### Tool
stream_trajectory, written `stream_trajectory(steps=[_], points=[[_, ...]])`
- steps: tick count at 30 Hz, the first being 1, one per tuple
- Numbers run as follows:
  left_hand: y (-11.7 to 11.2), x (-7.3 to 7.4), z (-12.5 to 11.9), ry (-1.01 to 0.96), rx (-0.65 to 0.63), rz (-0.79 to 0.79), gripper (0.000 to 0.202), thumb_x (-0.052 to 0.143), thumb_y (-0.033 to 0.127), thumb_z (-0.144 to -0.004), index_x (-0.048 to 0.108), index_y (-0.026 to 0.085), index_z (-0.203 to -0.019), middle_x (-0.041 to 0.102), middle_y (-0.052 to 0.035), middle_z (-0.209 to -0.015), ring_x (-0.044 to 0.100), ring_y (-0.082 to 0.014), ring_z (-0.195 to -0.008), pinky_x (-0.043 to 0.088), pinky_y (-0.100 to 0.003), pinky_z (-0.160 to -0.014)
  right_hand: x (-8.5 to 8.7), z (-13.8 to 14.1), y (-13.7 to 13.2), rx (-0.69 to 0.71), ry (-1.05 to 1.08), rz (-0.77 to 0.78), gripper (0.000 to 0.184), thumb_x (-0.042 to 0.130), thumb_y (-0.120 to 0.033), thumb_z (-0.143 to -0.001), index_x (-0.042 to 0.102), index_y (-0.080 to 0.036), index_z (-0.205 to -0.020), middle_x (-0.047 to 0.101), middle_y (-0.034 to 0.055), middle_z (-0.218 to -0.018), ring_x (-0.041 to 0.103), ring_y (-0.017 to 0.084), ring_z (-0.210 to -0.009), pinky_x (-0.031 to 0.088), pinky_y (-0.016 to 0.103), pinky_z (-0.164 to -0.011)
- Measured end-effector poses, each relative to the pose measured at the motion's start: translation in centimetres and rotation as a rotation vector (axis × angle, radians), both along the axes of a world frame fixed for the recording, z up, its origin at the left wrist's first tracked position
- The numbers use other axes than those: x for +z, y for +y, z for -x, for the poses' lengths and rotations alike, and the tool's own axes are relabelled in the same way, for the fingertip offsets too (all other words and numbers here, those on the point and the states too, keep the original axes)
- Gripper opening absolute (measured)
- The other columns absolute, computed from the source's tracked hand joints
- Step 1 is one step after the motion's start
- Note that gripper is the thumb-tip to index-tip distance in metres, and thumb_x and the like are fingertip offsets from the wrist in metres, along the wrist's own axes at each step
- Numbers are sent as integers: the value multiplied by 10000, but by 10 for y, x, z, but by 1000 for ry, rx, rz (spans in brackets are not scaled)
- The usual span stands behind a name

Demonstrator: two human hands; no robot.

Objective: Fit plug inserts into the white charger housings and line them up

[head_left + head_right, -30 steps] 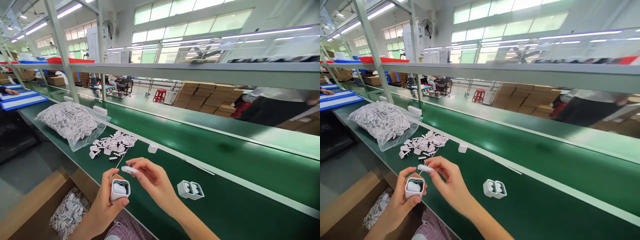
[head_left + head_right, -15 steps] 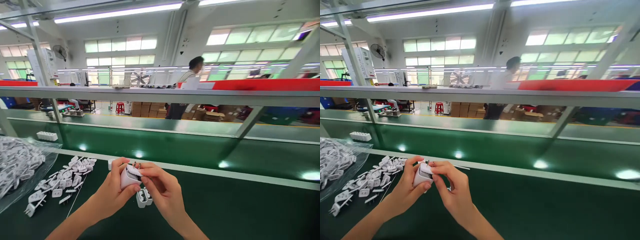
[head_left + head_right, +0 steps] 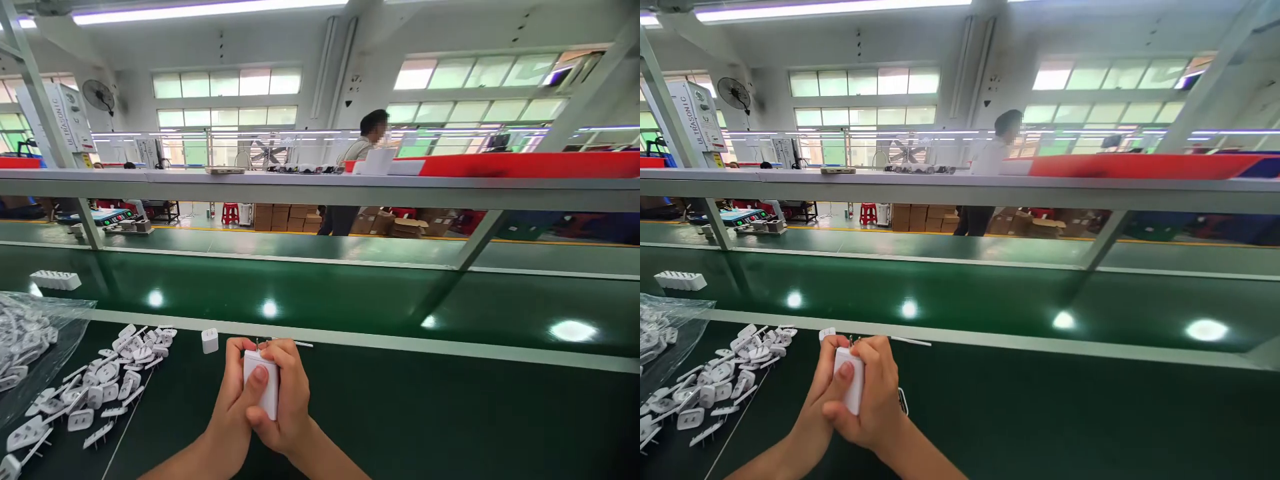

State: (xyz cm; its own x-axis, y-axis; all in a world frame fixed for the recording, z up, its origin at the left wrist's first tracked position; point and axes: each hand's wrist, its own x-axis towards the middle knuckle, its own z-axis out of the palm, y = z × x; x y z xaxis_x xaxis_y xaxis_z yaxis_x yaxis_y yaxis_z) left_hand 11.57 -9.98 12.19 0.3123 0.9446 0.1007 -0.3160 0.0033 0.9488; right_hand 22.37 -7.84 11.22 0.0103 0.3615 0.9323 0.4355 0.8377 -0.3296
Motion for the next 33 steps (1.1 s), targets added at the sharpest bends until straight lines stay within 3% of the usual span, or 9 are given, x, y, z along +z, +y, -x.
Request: stream_trajectory(steps=[3, 6, 8, 11, 16, 21, 24, 28, 33], points=[[5, -11, 2, 228, 54, -363, 604, 503, 709, -838, 382, 228, -1183, 579, -89, -1061, 588, -243, -895, 470, -353, -740, 4, -9, 0, 44, 15, -4, 486, 276, -635, -951, 510, -219, -1045, 546, 46, -773, 525, 200, -640, 448, 342, -548], [8, -7, 12, 600, 121, -865, 723, 767, 583, -686, 419, 213, -1201, 574, -142, -1153, 574, -332, -1030, 474, -418, -819, 16, -24, -13, 100, 6, 36, 466, 218, -559, -983, 542, -226, -1016, 571, 45, -744, 538, 195, -609, 420, 338, -535], [5, 4, 18, 784, 163, -1072, 622, 817, 472, -660, 460, 207, -1096, 610, -107, -992, 594, -300, -907, 486, -387, -739, 22, -28, -24, 126, -14, 61, 437, 215, -507, -997, 545, -223, -1031, 585, 50, -753, 564, 202, -629, 430, 346, -550], [-3, 22, 24, 910, 214, -1230, 506, 774, 464, -683, 480, 180, -981, 584, -60, -780, 545, -233, -695, 441, -345, -594, 26, -27, -33, 171, -57, 103, 431, 204, -484, -1006, 540, -216, -1039, 597, 56, -770, 581, 203, -652, 442, 348, -569], [0, 32, 30, 960, 263, -1174, 307, 691, 391, -644, 493, 191, -768, 518, -11, -639, 449, -165, -553, 304, -296, -508, 33, -24, -30, 216, -131, 297, 503, 233, -599, -983, 539, -201, -941, 584, 44, -759, 563, 183, -626, 430, 314, -557], [16, 27, 29, 841, 91, -850, 254, 626, 399, -639, 470, 199, -638, 451, 40, -556, 383, -117, -511, 263, -267, -532, 37, -26, -26, 239, -147, 680, 608, 275, -720, -927, 580, -195, -914, 593, 9, -693, 535, 149, -566, 387, 265, -507], [22, 23, 26, 859, -1, -697, 333, 646, 443, -677, 422, 205, -618, 415, 48, -562, 359, -117, -527, 234, -258, -527, 31, -27, -17, 143, -130, 675, 589, 243, -648, -967, 573, -189, -802, 558, -2, -599, 506, 136, -510, 346, 262, -491], [26, 17, 25, 947, -37, -569, 436, 661, 599, -730, 472, 207, -735, 502, 24, -696, 421, -147, -613, 277, -260, -562, 23, -27, -5, 64, -107, 655, 640, 194, -651, -967, 573, -186, -744, 526, -8, -529, 484, 132, -470, 331, 267, -484], [26, 20, 29, 827, -14, -524, 563, 574, 753, -731, 415, 213, -721, 411, 42, -678, 343, -132, -600, 241, -256, -553, 33, -30, -12, 231, -21, 784, 673, 282, -771, -890, 616, -188, -842, 617, 6, -626, 575, 153, -563, 417, 266, -520]])
